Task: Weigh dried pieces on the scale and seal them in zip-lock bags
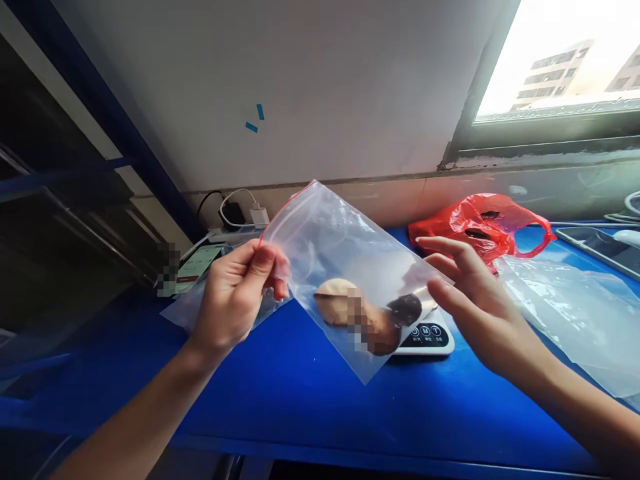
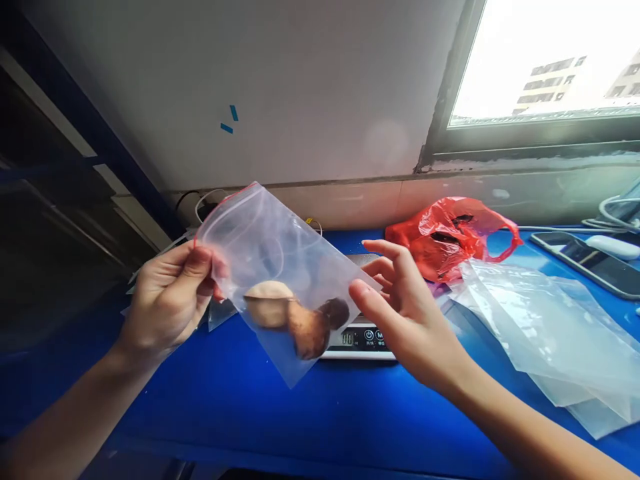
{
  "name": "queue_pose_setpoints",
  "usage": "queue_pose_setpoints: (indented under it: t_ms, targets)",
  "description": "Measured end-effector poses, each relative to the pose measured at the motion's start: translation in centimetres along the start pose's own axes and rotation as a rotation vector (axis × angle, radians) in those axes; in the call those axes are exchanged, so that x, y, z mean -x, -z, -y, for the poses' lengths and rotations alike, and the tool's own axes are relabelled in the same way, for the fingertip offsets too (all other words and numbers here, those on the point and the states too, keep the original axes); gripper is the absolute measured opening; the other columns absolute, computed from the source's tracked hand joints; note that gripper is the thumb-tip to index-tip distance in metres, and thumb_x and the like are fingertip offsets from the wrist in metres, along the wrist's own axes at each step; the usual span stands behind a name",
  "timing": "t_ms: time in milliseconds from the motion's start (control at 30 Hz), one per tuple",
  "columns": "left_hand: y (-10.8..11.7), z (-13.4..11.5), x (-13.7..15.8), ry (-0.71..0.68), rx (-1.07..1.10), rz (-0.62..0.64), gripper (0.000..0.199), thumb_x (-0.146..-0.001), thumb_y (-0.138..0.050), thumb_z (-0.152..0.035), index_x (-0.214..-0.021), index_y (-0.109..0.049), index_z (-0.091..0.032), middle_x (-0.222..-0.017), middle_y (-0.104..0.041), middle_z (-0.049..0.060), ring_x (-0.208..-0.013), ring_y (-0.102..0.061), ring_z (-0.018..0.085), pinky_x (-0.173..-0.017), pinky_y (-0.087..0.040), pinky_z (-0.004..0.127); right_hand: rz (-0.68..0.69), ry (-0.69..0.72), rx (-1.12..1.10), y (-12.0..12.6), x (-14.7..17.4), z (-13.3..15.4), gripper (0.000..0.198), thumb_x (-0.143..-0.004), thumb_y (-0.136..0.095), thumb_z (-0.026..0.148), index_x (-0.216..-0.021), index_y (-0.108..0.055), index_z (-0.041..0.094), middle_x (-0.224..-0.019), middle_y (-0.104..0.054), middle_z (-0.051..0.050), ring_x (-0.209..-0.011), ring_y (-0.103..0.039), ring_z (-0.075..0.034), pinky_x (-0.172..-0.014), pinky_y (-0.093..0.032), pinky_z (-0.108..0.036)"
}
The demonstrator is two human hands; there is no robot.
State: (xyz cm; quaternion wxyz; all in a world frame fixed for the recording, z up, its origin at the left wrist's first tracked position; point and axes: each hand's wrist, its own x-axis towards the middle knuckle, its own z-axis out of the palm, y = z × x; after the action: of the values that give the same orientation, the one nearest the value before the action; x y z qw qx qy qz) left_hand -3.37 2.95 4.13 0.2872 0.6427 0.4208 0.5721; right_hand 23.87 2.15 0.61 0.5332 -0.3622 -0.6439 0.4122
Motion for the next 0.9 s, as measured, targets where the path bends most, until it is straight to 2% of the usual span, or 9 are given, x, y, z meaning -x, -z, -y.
queue_pose_setpoints:
  t_ms: [100, 167, 300, 367, 533, 633, 733, 833, 900]
  targets:
    - [-0.3, -0.1, 0.0, 0.028, 0.076, -0.087, 0.032, -0.089, -0.063, -0.042, -0.066, -0.06, -0.02, -0.063, -0.055, -0.001, -0.048, -0.051, 0.009, -0.045, -0.047, 0.02, 0.13, -0.1, -0.238, -0.7, 0.5, -0.8, 0.046, -0.089, -0.057, 0.054, -0.128, -0.045, 0.032, -0.114, -0.06, -0.006, -0.098, -0.064, -0.021, -0.073, -0.06, -0.033]
    - [-0.7, 0.2, 0.1, 0.055, 0.098, -0.094, 0.029, -0.086, -0.066, -0.042, -0.069, -0.062, -0.02, -0.063, -0.056, -0.002, -0.049, -0.053, 0.009, -0.047, -0.049, 0.02, 0.211, -0.202, -0.333, -1.6, 1.1, -1.0, 0.049, -0.087, -0.06, 0.054, -0.128, -0.045, 0.032, -0.115, -0.059, -0.006, -0.098, -0.064, -0.021, -0.072, -0.06, -0.034]
    - [-1.0, 1.0, 0.6, 0.13, 0.062, 0.058, 0.023, -0.087, -0.066, -0.041, -0.082, -0.069, -0.019, -0.065, -0.063, 0.0, -0.053, -0.06, 0.011, -0.052, -0.052, 0.021, 0.165, -0.439, -0.37, -2.9, 1.6, -0.9, 0.05, -0.084, -0.067, 0.05, -0.122, -0.048, 0.025, -0.096, -0.064, -0.004, -0.084, -0.067, -0.019, -0.061, -0.06, -0.028]
    - [-0.8, 1.3, 0.5, 0.169, 0.014, 0.143, 0.025, -0.088, -0.065, -0.041, -0.082, -0.07, -0.018, -0.066, -0.066, 0.001, -0.055, -0.061, 0.011, -0.054, -0.052, 0.02, 0.123, -0.48, -0.376, -2.8, 1.1, -0.9, 0.046, -0.084, -0.067, 0.051, -0.115, -0.052, 0.02, -0.092, -0.065, -0.005, -0.077, -0.066, -0.017, -0.058, -0.058, -0.027]
    - [-0.4, 1.7, -0.4, 0.237, -0.012, 0.291, 0.034, -0.084, -0.067, -0.047, -0.071, -0.068, -0.016, -0.063, -0.064, 0.001, -0.051, -0.058, 0.01, -0.051, -0.05, 0.021, 0.016, -0.42, -0.325, -1.7, -0.4, -1.5, 0.041, -0.08, -0.072, 0.047, -0.105, -0.059, 0.017, -0.091, -0.066, -0.006, -0.074, -0.064, -0.014, -0.055, -0.055, -0.022]
    - [-0.3, 2.1, -0.7, 0.226, -0.059, 0.337, 0.034, -0.085, -0.065, -0.048, -0.073, -0.067, -0.016, -0.065, -0.064, 0.001, -0.055, -0.059, 0.011, -0.054, -0.051, 0.022, -0.018, -0.389, -0.303, -1.2, -0.8, -1.8, 0.042, -0.077, -0.075, 0.045, -0.106, -0.061, 0.017, -0.088, -0.066, -0.004, -0.071, -0.063, -0.013, -0.056, -0.054, -0.022]
    - [-0.4, 2.2, -0.7, 0.192, -0.111, 0.359, 0.029, -0.087, -0.062, -0.044, -0.077, -0.067, -0.017, -0.065, -0.064, 0.001, -0.058, -0.06, 0.012, -0.057, -0.051, 0.023, -0.099, -0.296, -0.305, -0.2, -1.6, -1.4, 0.033, -0.078, -0.075, 0.038, -0.101, -0.065, 0.018, -0.084, -0.067, -0.004, -0.067, -0.061, -0.012, -0.057, -0.053, -0.021]
    - [-0.4, 2.0, -0.5, 0.169, -0.152, 0.386, 0.026, -0.09, -0.057, -0.041, -0.08, -0.065, -0.019, -0.065, -0.063, 0.0, -0.059, -0.061, 0.012, -0.058, -0.052, 0.022, -0.315, -0.134, -0.349, 2.4, -3.2, -0.2, 0.011, -0.078, -0.073, 0.025, -0.084, -0.068, 0.017, -0.074, -0.064, -0.002, -0.06, -0.058, -0.009, -0.054, -0.049, -0.02]
    - [-0.4, 1.9, -0.3, 0.15, -0.204, 0.411, 0.027, -0.092, -0.054, -0.042, -0.079, -0.065, -0.02, -0.065, -0.063, 0.0, -0.061, -0.061, 0.013, -0.059, -0.052, 0.023, -0.491, -0.024, -0.33, 5.1, -4.4, 0.7, 0.006, -0.078, -0.069, 0.017, -0.072, -0.066, 0.015, -0.064, -0.059, -0.001, -0.056, -0.056, -0.008, -0.053, -0.047, -0.022]
